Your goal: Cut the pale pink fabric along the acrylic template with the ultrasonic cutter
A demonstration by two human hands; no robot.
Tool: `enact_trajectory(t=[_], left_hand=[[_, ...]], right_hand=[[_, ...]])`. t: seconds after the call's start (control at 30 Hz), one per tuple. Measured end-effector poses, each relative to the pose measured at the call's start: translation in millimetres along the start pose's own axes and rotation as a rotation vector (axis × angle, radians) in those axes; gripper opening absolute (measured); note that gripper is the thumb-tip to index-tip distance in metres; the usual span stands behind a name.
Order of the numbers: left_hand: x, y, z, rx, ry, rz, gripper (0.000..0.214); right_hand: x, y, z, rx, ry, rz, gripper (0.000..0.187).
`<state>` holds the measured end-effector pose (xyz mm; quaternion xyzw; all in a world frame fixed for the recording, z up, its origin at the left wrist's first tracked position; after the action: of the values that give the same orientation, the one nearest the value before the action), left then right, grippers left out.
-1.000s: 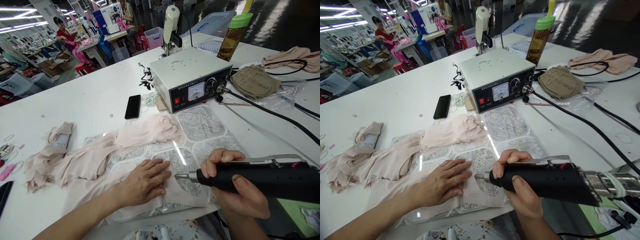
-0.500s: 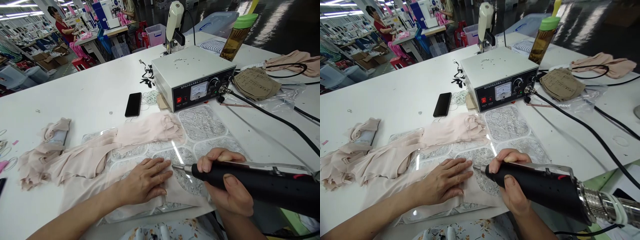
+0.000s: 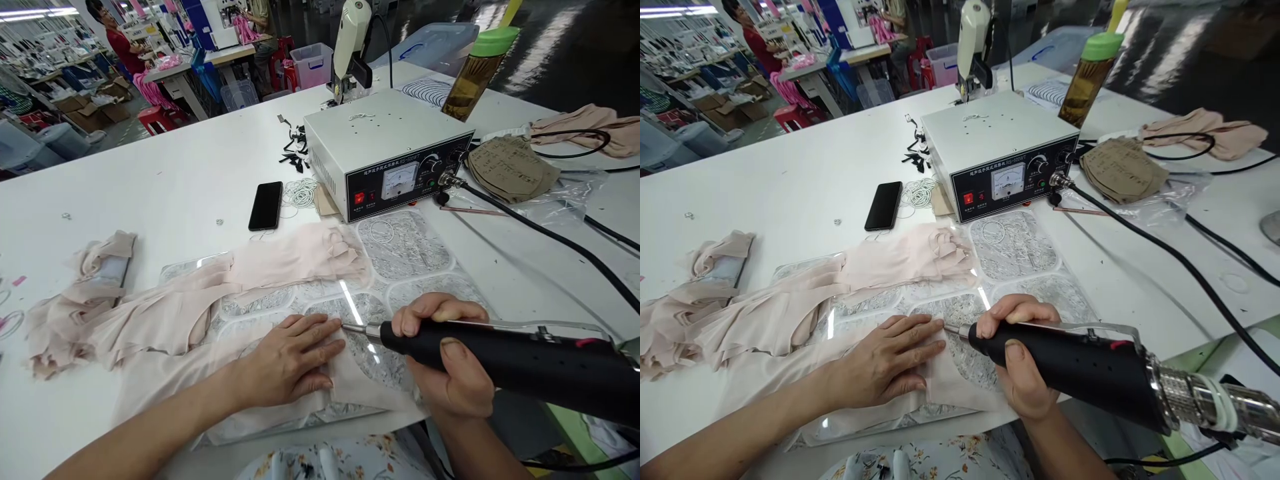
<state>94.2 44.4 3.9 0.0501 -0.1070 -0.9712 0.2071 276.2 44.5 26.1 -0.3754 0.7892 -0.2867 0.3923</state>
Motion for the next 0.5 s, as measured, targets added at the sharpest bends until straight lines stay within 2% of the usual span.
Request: enact_trajectory(t=[0.13, 0.37, 0.5], left_hand=[[0.2, 0.0, 0.5, -0.008, 0.001, -0.001, 0.05], [0.1, 1.1, 0.3, -0.004, -0.016, 0.003, 0.051], [-0.5, 1.5, 1.4, -0.009, -0.011, 0.005, 0.051]], right_hand=[[-1.1, -0.3, -1.6, 0.02, -0.015, 0.006, 0.006], [-2.6, -5.4, 8.8, -0.027, 0.063, -0.039, 0.011], [-2.3, -5.6, 8.0, -0.04, 0.04, -0.066, 0.01]])
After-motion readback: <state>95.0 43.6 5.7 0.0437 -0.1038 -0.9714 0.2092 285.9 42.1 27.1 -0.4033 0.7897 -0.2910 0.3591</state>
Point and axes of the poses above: each hand's wrist, its own x-axis away from the middle knuckle, its own z-axis out of the back of the hand, y = z × x, the point moved 8 cm from there along -x, towards the middle knuckle, and after that the axes turned 4 degrees about z, right-handed, at the moved point
